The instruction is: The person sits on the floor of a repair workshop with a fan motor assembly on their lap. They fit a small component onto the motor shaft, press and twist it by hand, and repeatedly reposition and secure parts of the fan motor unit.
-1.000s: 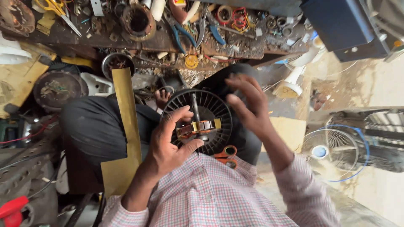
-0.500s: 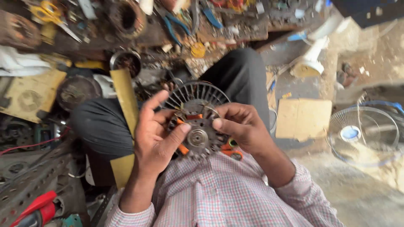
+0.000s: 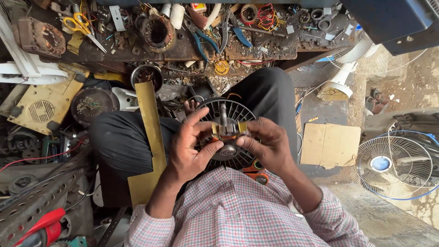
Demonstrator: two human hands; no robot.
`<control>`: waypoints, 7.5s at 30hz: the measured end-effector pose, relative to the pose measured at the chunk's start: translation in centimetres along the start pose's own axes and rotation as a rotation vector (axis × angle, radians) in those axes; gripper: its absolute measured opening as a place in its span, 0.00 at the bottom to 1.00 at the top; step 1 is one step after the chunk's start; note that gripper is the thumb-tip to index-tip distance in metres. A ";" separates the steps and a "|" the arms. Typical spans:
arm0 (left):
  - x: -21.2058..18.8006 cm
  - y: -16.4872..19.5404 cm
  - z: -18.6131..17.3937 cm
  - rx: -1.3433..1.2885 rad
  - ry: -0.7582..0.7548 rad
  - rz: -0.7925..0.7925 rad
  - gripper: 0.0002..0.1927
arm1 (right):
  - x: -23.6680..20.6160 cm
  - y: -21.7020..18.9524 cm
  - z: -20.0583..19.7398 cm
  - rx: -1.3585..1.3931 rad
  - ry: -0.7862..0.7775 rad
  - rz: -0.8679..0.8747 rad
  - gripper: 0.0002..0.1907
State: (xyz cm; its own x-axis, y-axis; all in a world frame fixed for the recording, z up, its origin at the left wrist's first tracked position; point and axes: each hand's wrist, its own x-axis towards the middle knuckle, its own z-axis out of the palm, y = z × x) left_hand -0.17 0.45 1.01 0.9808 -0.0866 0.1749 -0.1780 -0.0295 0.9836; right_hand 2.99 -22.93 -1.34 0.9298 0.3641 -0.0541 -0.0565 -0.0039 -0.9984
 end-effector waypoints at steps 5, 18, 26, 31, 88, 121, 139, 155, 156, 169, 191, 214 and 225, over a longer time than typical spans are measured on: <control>-1.0 -2.3 0.3 0.113 -0.034 0.069 0.38 | -0.7 1.0 -0.1 -0.008 -0.039 -0.011 0.16; -1.3 0.3 -0.1 0.265 -0.054 0.112 0.33 | -0.5 1.5 0.9 -0.011 -0.060 -0.108 0.19; -0.6 1.5 0.2 0.242 -0.108 0.012 0.33 | -1.1 0.6 1.8 -0.053 0.025 -0.088 0.17; 0.4 2.7 0.1 0.380 -0.092 0.186 0.22 | -0.7 -1.5 1.3 -0.249 0.103 -0.259 0.24; 1.8 2.9 1.2 0.407 0.088 0.255 0.15 | 5.8 -10.2 -5.2 -1.290 -0.279 -1.139 0.06; 2.1 0.5 1.2 -0.067 0.245 0.119 0.06 | 12.6 -2.3 -4.9 -0.837 -0.480 -0.425 0.05; 0.8 -0.5 0.9 0.002 0.121 0.069 0.08 | 12.3 -4.1 -3.4 -0.769 -0.522 -0.432 0.07; -0.9 0.0 1.2 0.809 -0.099 0.453 0.04 | 11.4 -5.4 -2.1 -0.731 -0.643 -0.517 0.08; -0.3 -0.4 1.3 0.413 0.038 0.273 0.05 | 12.1 -4.4 -2.9 -0.759 -0.588 -0.496 0.07; 3.8 -0.2 -0.1 0.254 -0.115 0.278 0.04 | 5.9 -11.4 -1.0 -0.802 -0.839 -0.541 0.11; -0.5 -0.7 0.2 0.707 -0.110 0.276 0.12 | 11.2 -6.2 -1.6 -0.841 -0.584 -0.458 0.05; 7.0 -4.5 1.2 0.097 0.032 0.130 0.11 | 11.8 -3.0 -5.6 -1.061 -0.452 -0.390 0.04; 1.7 1.4 -0.3 0.457 -0.063 0.486 0.04 | 9.3 -6.7 -1.3 -0.788 -0.659 -0.531 0.06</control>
State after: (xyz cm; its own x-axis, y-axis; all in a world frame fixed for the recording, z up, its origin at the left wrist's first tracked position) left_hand 1.25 0.58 2.69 0.7762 -0.2539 0.5771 -0.6282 -0.3905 0.6730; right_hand 12.44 -20.71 4.78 0.3850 0.9083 0.1638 0.7428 -0.1996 -0.6391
